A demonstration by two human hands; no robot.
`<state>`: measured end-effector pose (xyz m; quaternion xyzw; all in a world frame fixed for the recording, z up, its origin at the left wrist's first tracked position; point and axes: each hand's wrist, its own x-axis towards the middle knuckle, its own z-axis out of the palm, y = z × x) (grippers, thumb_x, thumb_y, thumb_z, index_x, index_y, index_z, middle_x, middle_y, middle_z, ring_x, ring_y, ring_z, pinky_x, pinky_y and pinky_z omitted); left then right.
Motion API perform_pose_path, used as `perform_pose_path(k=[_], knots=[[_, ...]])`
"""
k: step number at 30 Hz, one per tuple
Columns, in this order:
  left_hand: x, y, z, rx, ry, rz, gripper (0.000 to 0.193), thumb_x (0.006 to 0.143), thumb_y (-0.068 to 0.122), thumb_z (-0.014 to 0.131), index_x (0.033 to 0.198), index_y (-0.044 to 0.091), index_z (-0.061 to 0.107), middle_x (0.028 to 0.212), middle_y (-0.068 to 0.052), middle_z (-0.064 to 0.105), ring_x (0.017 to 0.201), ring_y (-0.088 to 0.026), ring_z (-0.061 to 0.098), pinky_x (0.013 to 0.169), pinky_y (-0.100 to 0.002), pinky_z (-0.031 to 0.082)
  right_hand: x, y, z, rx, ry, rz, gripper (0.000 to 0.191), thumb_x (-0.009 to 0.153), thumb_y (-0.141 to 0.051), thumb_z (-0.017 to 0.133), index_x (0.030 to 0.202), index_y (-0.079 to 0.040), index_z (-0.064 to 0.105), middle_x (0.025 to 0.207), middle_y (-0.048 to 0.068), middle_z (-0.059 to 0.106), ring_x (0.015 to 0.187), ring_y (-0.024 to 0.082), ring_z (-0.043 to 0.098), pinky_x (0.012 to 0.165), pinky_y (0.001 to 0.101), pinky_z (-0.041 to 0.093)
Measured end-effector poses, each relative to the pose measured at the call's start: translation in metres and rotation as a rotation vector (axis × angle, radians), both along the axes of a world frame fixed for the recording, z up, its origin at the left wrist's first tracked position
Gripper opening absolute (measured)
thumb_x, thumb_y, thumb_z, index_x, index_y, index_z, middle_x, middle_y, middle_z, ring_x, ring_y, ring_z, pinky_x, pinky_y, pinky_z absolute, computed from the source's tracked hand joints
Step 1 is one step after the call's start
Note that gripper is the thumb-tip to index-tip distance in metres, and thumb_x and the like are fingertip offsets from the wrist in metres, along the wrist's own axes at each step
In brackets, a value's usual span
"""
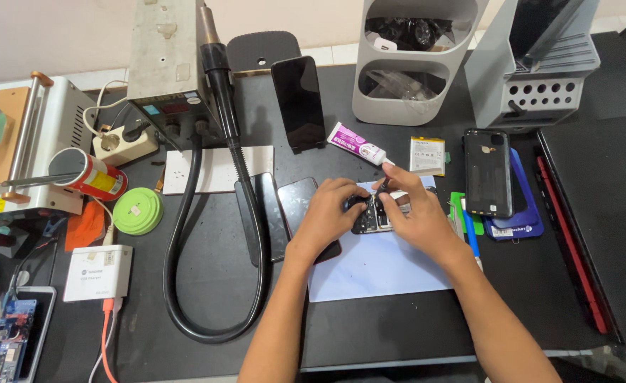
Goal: The person disassembles a smartphone by removing the back cover and unscrewing internal components. They use a screwdriver to remove screws from the motherboard area and set aside the back cover and screws. The phone remains open with the battery and motherboard exposed at the end.
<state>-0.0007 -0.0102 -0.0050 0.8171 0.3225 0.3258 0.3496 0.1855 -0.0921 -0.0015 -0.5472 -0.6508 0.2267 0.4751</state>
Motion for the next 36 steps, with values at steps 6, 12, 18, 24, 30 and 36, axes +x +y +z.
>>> perform_pose_path(k=[6, 12, 18, 24, 30, 36], knots=[[0.0, -0.001, 0.0, -0.006, 0.005, 0.0, 0.021, 0.08, 0.01, 0.078, 0.101, 0.006, 0.076, 0.106, -0.009, 0.071, 0.1, -0.03, 0.062, 0.089, -0.04, 0.05, 0.001, 0.001, -0.004, 0.094, 0.03, 0.021, 0.062, 0.099, 0.003, 0.064, 0.152, -0.013, 0.037, 0.117, 0.012, 0.069, 0.09, 0.018, 0.073, 0.074, 0.0302, 0.062], [-0.001, 0.001, 0.0, 0.003, -0.017, -0.006, 0.021, 0.08, 0.011, 0.079, 0.101, 0.006, 0.076, 0.104, -0.009, 0.071, 0.1, -0.03, 0.062, 0.089, -0.04, 0.05, -0.001, 0.001, -0.002, 0.089, -0.037, -0.039, 0.067, 0.094, -0.002, 0.071, 0.151, -0.014, 0.037, 0.107, 0.012, 0.068, 0.075, 0.014, 0.072, 0.069, 0.0296, 0.059], [-0.002, 0.002, -0.006, 0.176, -0.041, 0.138, 0.02, 0.077, 0.009, 0.078, 0.096, 0.007, 0.075, 0.105, -0.01, 0.07, 0.104, -0.033, 0.059, 0.093, -0.042, 0.048, -0.001, 0.002, -0.002, 0.033, -0.013, -0.023, 0.059, 0.098, 0.0, 0.066, 0.148, -0.014, 0.039, 0.103, 0.009, 0.074, 0.074, 0.013, 0.071, 0.067, 0.0291, 0.059], [-0.01, 0.012, -0.01, 0.282, 0.028, 0.365, 0.017, 0.082, 0.003, 0.071, 0.097, 0.008, 0.075, 0.102, -0.007, 0.069, 0.106, -0.031, 0.059, 0.09, -0.043, 0.043, 0.005, 0.005, -0.009, 0.008, 0.013, -0.041, 0.06, 0.098, -0.001, 0.067, 0.149, -0.013, 0.037, 0.101, 0.009, 0.073, 0.072, 0.014, 0.069, 0.066, 0.03, 0.057], [-0.008, 0.009, -0.01, 0.33, 0.154, 0.357, 0.012, 0.085, 0.01, 0.073, 0.096, 0.01, 0.078, 0.101, -0.006, 0.069, 0.106, -0.028, 0.058, 0.092, -0.047, 0.038, 0.016, 0.013, -0.021, 0.032, 0.315, -0.116, 0.057, 0.105, 0.003, 0.061, 0.151, -0.012, 0.031, 0.118, 0.016, 0.07, 0.1, 0.017, 0.07, 0.079, 0.028, 0.06], [-0.001, 0.004, -0.012, 0.355, 0.183, 0.348, 0.016, 0.086, 0.011, 0.071, 0.099, 0.011, 0.08, 0.102, -0.006, 0.07, 0.105, -0.028, 0.057, 0.094, -0.052, 0.034, 0.031, 0.028, -0.027, 0.022, 0.483, -0.259, 0.066, 0.105, 0.003, 0.059, 0.156, -0.011, 0.019, 0.119, 0.021, 0.068, 0.094, 0.016, 0.07, 0.08, 0.026, 0.06]])
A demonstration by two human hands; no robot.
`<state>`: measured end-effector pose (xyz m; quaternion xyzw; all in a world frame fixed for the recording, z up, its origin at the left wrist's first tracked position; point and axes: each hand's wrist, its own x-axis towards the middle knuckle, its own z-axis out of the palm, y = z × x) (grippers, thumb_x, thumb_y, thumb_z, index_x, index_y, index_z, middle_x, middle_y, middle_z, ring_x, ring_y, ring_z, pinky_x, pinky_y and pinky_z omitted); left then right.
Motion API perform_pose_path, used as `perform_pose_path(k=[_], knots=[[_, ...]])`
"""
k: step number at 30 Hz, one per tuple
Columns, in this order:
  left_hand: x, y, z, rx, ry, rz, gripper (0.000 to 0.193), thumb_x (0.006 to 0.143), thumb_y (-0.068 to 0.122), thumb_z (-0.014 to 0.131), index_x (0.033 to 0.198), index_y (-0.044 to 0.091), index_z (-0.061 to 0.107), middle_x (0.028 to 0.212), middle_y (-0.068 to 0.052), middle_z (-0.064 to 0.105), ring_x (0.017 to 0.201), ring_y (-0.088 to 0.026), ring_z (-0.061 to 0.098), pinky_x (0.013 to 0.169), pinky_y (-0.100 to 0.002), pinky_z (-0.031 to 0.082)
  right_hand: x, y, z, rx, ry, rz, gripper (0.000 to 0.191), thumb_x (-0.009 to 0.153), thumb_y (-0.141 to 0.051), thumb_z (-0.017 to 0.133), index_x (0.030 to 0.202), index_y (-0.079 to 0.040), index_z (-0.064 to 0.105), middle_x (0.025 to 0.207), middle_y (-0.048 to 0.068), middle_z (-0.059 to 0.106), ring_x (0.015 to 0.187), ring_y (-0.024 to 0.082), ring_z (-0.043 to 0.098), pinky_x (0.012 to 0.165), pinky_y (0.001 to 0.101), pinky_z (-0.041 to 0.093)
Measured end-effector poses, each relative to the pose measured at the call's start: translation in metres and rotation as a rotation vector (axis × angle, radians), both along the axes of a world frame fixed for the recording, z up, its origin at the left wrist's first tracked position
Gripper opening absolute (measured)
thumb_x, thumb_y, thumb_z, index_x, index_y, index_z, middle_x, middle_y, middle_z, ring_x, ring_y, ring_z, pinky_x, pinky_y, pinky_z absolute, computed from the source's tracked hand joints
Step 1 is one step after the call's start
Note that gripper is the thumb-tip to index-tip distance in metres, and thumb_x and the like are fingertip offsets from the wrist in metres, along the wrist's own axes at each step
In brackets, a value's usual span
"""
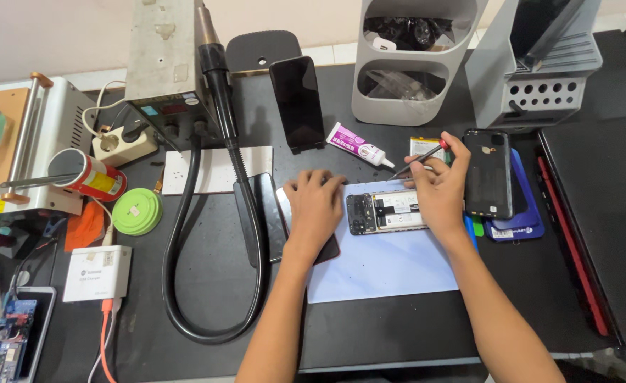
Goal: The person disassembles a smartphone by removing the back cover and unscrewing internal components. They use a screwdriver to remove screws from the motherboard area and set aside the back cover and screws. The phone remains open with the battery and motherboard exposed at the end.
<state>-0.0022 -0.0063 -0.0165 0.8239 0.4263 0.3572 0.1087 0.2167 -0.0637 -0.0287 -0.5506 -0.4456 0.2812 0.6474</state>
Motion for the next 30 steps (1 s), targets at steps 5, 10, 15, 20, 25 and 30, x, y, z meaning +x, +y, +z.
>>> perform_pose_path(k=[5, 10, 15, 20, 25, 30], knots=[[0.006, -0.003, -0.004, -0.022, 0.055, -0.043, 0.018, 0.087, 0.01, 0.07, 0.101, 0.012, 0.079, 0.101, -0.004, 0.07, 0.104, -0.025, 0.06, 0.097, -0.052, 0.034, 0.0, 0.0, 0.0, -0.042, 0.017, 0.009, 0.065, 0.107, 0.001, 0.056, 0.156, -0.011, 0.015, 0.116, 0.02, 0.066, 0.08, 0.018, 0.073, 0.072, 0.0262, 0.061], [0.002, -0.001, -0.004, -0.028, 0.023, -0.081, 0.014, 0.087, 0.011, 0.07, 0.099, 0.011, 0.078, 0.1, -0.004, 0.07, 0.099, -0.025, 0.062, 0.096, -0.05, 0.035, -0.006, -0.002, 0.001, -0.061, -0.017, -0.039, 0.065, 0.105, 0.002, 0.056, 0.155, -0.01, 0.016, 0.113, 0.021, 0.066, 0.075, 0.018, 0.071, 0.067, 0.0272, 0.06], [0.002, -0.003, -0.002, -0.011, -0.007, -0.075, 0.011, 0.088, 0.011, 0.07, 0.097, 0.011, 0.077, 0.1, -0.003, 0.071, 0.1, -0.026, 0.062, 0.095, -0.049, 0.037, -0.017, -0.006, -0.002, -0.078, 0.009, 0.028, 0.064, 0.103, 0.002, 0.056, 0.153, -0.01, 0.019, 0.109, 0.02, 0.067, 0.072, 0.017, 0.07, 0.062, 0.0262, 0.059], [0.006, -0.015, 0.009, -0.138, -0.014, -0.252, 0.021, 0.085, 0.025, 0.076, 0.101, 0.011, 0.077, 0.104, -0.005, 0.071, 0.104, -0.026, 0.062, 0.093, -0.046, 0.039, 0.011, -0.012, 0.007, 0.034, -0.008, -0.038, 0.063, 0.107, 0.004, 0.059, 0.157, -0.009, 0.023, 0.107, 0.018, 0.068, 0.079, 0.015, 0.069, 0.069, 0.0253, 0.058], [0.015, -0.032, 0.022, -0.212, 0.08, -0.372, 0.064, 0.068, 0.05, 0.086, 0.114, 0.007, 0.074, 0.112, -0.012, 0.066, 0.109, -0.03, 0.058, 0.09, -0.047, 0.038, 0.044, -0.016, 0.025, -0.046, -0.068, -0.169, 0.06, 0.103, 0.004, 0.062, 0.155, -0.008, 0.035, 0.092, 0.01, 0.064, 0.074, 0.012, 0.063, 0.065, 0.0243, 0.055], [0.021, -0.04, 0.025, -0.187, 0.221, -0.396, 0.091, 0.056, 0.052, 0.09, 0.13, 0.005, 0.066, 0.117, -0.014, 0.06, 0.11, -0.033, 0.053, 0.087, -0.049, 0.036, 0.05, -0.025, 0.038, -0.268, -0.534, -0.294, 0.054, 0.099, 0.003, 0.066, 0.149, -0.006, 0.047, 0.074, 0.008, 0.062, 0.066, 0.012, 0.061, 0.065, 0.0225, 0.049]])
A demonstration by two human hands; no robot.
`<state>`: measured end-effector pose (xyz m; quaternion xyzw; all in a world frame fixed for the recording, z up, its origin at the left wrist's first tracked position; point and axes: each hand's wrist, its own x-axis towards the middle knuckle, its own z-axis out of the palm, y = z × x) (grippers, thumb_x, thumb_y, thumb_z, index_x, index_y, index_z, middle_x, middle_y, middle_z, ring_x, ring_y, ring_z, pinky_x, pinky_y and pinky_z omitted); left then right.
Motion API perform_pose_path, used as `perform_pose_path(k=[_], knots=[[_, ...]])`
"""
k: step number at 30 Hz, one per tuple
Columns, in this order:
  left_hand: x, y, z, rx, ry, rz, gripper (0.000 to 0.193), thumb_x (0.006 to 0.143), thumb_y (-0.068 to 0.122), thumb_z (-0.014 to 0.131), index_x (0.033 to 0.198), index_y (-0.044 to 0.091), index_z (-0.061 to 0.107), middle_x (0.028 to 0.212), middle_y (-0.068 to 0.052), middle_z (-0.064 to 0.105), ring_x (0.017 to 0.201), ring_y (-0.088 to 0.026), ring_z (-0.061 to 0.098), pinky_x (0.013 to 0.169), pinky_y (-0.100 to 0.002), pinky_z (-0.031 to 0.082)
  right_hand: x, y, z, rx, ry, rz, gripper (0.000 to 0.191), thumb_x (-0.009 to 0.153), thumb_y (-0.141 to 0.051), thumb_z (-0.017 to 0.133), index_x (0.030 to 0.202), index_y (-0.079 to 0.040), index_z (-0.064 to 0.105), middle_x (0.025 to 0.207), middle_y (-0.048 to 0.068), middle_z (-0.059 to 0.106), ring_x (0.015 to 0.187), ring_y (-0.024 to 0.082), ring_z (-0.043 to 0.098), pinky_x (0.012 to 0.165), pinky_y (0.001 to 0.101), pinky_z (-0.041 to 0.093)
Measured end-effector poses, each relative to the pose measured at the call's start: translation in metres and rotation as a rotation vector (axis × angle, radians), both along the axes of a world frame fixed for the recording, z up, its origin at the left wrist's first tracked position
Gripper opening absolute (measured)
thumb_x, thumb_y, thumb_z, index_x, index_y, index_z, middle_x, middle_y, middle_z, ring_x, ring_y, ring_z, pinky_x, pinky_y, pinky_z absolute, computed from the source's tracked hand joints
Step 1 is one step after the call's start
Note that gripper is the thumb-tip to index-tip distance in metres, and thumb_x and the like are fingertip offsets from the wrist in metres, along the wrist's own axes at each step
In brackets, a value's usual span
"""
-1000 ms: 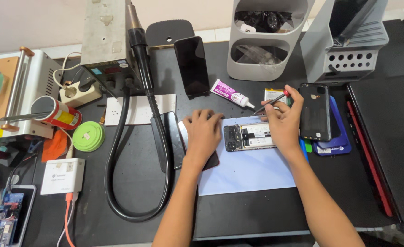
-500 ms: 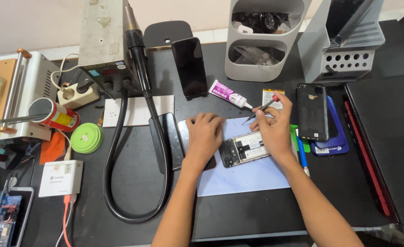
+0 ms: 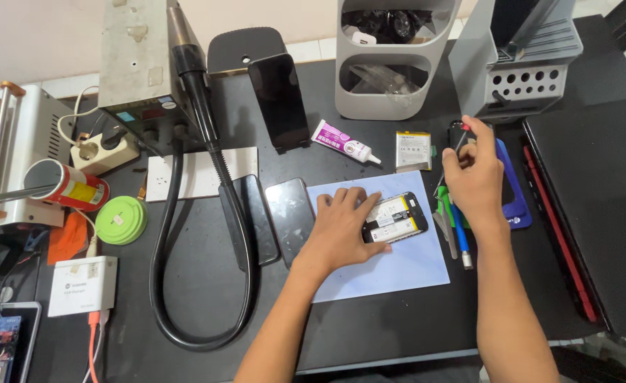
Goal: The person disassembles a smartphone by removing the back cover and unscrewing internal components. They use a screwdriver to remove screws from the motherboard area and set aside the back cover and screws. The phone remains open with the battery and motherboard exposed at the end.
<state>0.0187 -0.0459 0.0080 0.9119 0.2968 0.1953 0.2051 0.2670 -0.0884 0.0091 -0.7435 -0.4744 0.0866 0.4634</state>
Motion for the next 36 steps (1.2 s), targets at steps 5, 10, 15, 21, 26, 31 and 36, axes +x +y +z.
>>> perform_pose_path(k=[5, 10, 15, 21, 26, 31, 36], knots=[[-0.002, 0.004, -0.007, -0.069, -0.034, -0.05, 0.083, 0.06, 0.043, 0.09, 0.13, 0.008, 0.067, 0.122, -0.01, 0.062, 0.112, -0.03, 0.054, 0.091, -0.045, 0.038, 0.0, 0.0, 0.003, 0.112, 0.051, 0.063, 0.059, 0.104, 0.003, 0.064, 0.156, -0.006, 0.038, 0.088, 0.008, 0.065, 0.075, 0.009, 0.064, 0.065, 0.0214, 0.051], [-0.01, 0.01, -0.005, -0.169, 0.011, -0.064, 0.085, 0.056, 0.04, 0.091, 0.13, 0.006, 0.066, 0.118, -0.012, 0.06, 0.111, -0.03, 0.054, 0.092, -0.044, 0.039, 0.0, 0.001, 0.004, 0.133, 0.218, 0.044, 0.063, 0.104, 0.001, 0.063, 0.158, -0.007, 0.03, 0.094, 0.009, 0.065, 0.075, 0.008, 0.065, 0.059, 0.0214, 0.056], [-0.012, 0.006, 0.003, -0.225, 0.02, -0.114, 0.082, 0.055, 0.036, 0.09, 0.13, 0.01, 0.069, 0.115, -0.011, 0.06, 0.11, -0.03, 0.054, 0.095, -0.042, 0.04, -0.001, 0.001, 0.004, 0.169, 0.215, 0.065, 0.063, 0.105, 0.002, 0.064, 0.158, -0.006, 0.031, 0.097, 0.01, 0.065, 0.079, 0.009, 0.065, 0.061, 0.0218, 0.057], [-0.01, 0.005, 0.006, -0.191, -0.087, -0.158, 0.073, 0.056, 0.038, 0.091, 0.12, 0.008, 0.072, 0.108, -0.011, 0.067, 0.107, -0.028, 0.059, 0.093, -0.045, 0.038, -0.007, 0.001, -0.002, 0.169, 0.195, 0.108, 0.063, 0.105, 0.003, 0.064, 0.158, -0.006, 0.03, 0.097, 0.011, 0.067, 0.079, 0.009, 0.067, 0.064, 0.0225, 0.057], [-0.024, 0.029, -0.004, -0.067, -0.196, 0.199, 0.023, 0.084, 0.019, 0.078, 0.104, 0.01, 0.076, 0.095, -0.005, 0.072, 0.097, -0.023, 0.063, 0.09, -0.041, 0.042, -0.026, 0.009, -0.016, 0.192, 0.431, 0.193, 0.066, 0.102, 0.002, 0.065, 0.155, -0.007, 0.027, 0.098, 0.014, 0.066, 0.07, 0.012, 0.065, 0.056, 0.0237, 0.055], [-0.03, 0.037, -0.015, 0.117, -0.197, 0.337, 0.008, 0.083, 0.01, 0.075, 0.09, 0.009, 0.077, 0.092, -0.005, 0.07, 0.094, -0.026, 0.06, 0.083, -0.042, 0.041, -0.051, 0.012, -0.032, 0.205, 0.574, 0.38, 0.06, 0.101, 0.003, 0.065, 0.142, -0.008, 0.024, 0.109, 0.019, 0.067, 0.08, 0.018, 0.072, 0.066, 0.0273, 0.061], [-0.03, 0.037, -0.015, 0.034, -0.188, 0.278, 0.008, 0.078, 0.009, 0.075, 0.085, 0.011, 0.078, 0.09, -0.003, 0.069, 0.094, -0.026, 0.059, 0.082, -0.041, 0.041, -0.068, 0.014, -0.038, 0.157, 0.705, 0.442, 0.059, 0.096, 0.004, 0.065, 0.136, -0.009, 0.023, 0.106, 0.021, 0.066, 0.081, 0.021, 0.074, 0.067, 0.0305, 0.064]])
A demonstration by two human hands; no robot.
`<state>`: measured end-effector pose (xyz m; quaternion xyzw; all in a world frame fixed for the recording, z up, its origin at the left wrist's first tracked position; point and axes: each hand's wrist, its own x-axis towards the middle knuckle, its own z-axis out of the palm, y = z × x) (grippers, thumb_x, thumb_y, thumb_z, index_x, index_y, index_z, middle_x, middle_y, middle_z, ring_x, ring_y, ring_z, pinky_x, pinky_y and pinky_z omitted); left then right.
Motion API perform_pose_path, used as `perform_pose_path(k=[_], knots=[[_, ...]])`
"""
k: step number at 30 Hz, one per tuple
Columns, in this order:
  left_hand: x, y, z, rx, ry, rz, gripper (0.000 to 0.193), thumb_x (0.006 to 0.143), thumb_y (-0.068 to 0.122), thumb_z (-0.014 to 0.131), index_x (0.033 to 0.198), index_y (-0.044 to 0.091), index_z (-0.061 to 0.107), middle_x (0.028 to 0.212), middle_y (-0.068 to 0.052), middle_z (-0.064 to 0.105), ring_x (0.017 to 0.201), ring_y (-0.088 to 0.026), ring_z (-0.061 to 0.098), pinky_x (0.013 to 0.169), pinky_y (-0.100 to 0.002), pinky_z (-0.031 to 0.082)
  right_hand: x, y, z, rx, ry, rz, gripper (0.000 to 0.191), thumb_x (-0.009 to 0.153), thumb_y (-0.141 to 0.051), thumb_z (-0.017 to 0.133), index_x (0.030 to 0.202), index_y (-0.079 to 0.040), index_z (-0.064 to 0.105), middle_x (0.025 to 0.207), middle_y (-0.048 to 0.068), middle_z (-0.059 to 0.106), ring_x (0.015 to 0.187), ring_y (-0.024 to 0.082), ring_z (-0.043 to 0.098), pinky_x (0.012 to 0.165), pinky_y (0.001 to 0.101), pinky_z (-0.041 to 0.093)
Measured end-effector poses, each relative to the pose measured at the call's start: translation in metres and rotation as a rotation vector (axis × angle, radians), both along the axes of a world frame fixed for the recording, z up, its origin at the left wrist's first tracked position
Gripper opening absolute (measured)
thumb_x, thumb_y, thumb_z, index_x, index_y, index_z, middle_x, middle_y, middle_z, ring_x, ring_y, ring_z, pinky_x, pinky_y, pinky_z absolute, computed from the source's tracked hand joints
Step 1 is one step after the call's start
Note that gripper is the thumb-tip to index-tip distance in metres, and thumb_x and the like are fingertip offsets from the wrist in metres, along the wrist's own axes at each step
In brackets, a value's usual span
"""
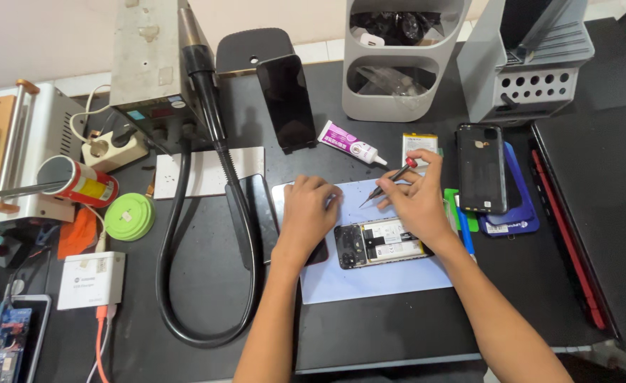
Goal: The person disassembles a smartphone by removing the back cover and unscrewing internal components. They use a screwdriver to remove screws from the motherboard area and set aside the back cover and screws. The phone remains open with the battery and motherboard exposed at the end.
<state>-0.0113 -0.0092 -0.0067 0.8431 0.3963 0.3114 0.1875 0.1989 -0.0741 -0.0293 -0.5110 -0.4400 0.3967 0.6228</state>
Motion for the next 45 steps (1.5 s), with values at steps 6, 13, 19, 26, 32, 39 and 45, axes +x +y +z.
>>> perform_pose_path(k=[6, 13, 19, 26, 32, 39, 45], knots=[[-0.001, 0.0, -0.002, 0.062, -0.016, 0.059, 0.012, 0.082, 0.011, 0.075, 0.094, 0.01, 0.077, 0.096, -0.005, 0.068, 0.098, -0.027, 0.059, 0.086, -0.043, 0.041, -0.003, -0.001, -0.003, 0.013, -0.036, -0.002, 0.057, 0.098, 0.004, 0.064, 0.137, -0.009, 0.023, 0.11, 0.023, 0.066, 0.086, 0.023, 0.074, 0.07, 0.031, 0.064], [0.021, -0.004, -0.019, 0.201, 0.089, 0.073, 0.021, 0.092, 0.018, 0.067, 0.108, 0.006, 0.071, 0.102, -0.011, 0.064, 0.104, -0.029, 0.059, 0.101, -0.056, 0.035, 0.009, 0.006, -0.006, 0.061, -0.08, -0.118, 0.055, 0.102, 0.003, 0.061, 0.137, -0.009, 0.02, 0.115, 0.023, 0.063, 0.095, 0.023, 0.073, 0.075, 0.0335, 0.066], [0.028, -0.005, -0.025, 0.219, 0.09, 0.053, 0.022, 0.091, 0.015, 0.067, 0.111, 0.006, 0.073, 0.1, -0.011, 0.062, 0.102, -0.029, 0.058, 0.103, -0.056, 0.035, 0.016, 0.008, -0.005, 0.07, -0.083, -0.187, 0.056, 0.102, 0.003, 0.062, 0.137, -0.009, 0.02, 0.115, 0.023, 0.063, 0.097, 0.023, 0.073, 0.074, 0.035, 0.067], [0.022, -0.002, -0.023, 0.173, -0.04, 0.072, 0.026, 0.09, 0.014, 0.068, 0.113, 0.001, 0.069, 0.106, -0.015, 0.059, 0.104, -0.033, 0.054, 0.099, -0.048, 0.038, 0.017, 0.007, -0.002, 0.053, -0.079, -0.182, 0.054, 0.104, 0.002, 0.06, 0.136, -0.01, 0.019, 0.117, 0.024, 0.064, 0.098, 0.024, 0.074, 0.077, 0.0351, 0.068], [0.021, -0.001, -0.022, 0.161, -0.016, 0.077, 0.022, 0.09, 0.013, 0.069, 0.11, 0.003, 0.072, 0.103, -0.015, 0.058, 0.103, -0.033, 0.052, 0.098, -0.047, 0.039, 0.011, 0.007, -0.006, 0.099, -0.082, -0.124, 0.049, 0.103, 0.003, 0.06, 0.127, -0.01, 0.019, 0.119, 0.025, 0.065, 0.099, 0.024, 0.072, 0.08, 0.0356, 0.067], [0.02, -0.002, -0.02, 0.19, 0.019, 0.045, 0.023, 0.088, 0.012, 0.067, 0.109, 0.009, 0.076, 0.103, -0.013, 0.06, 0.104, -0.031, 0.054, 0.098, -0.047, 0.038, 0.012, 0.008, -0.006, 0.126, -0.137, -0.111, 0.044, 0.105, 0.007, 0.054, 0.125, -0.01, 0.019, 0.122, 0.024, 0.064, 0.105, 0.025, 0.072, 0.081, 0.0352, 0.067], [0.023, -0.005, -0.017, 0.164, 0.031, 0.03, 0.022, 0.092, 0.019, 0.068, 0.111, 0.011, 0.076, 0.1, -0.011, 0.059, 0.1, -0.029, 0.054, 0.103, -0.054, 0.032, 0.012, 0.01, -0.005, 0.124, -0.15, -0.115, 0.047, 0.104, 0.008, 0.055, 0.13, -0.01, 0.019, 0.121, 0.023, 0.064, 0.105, 0.024, 0.071, 0.081, 0.0341, 0.066]])
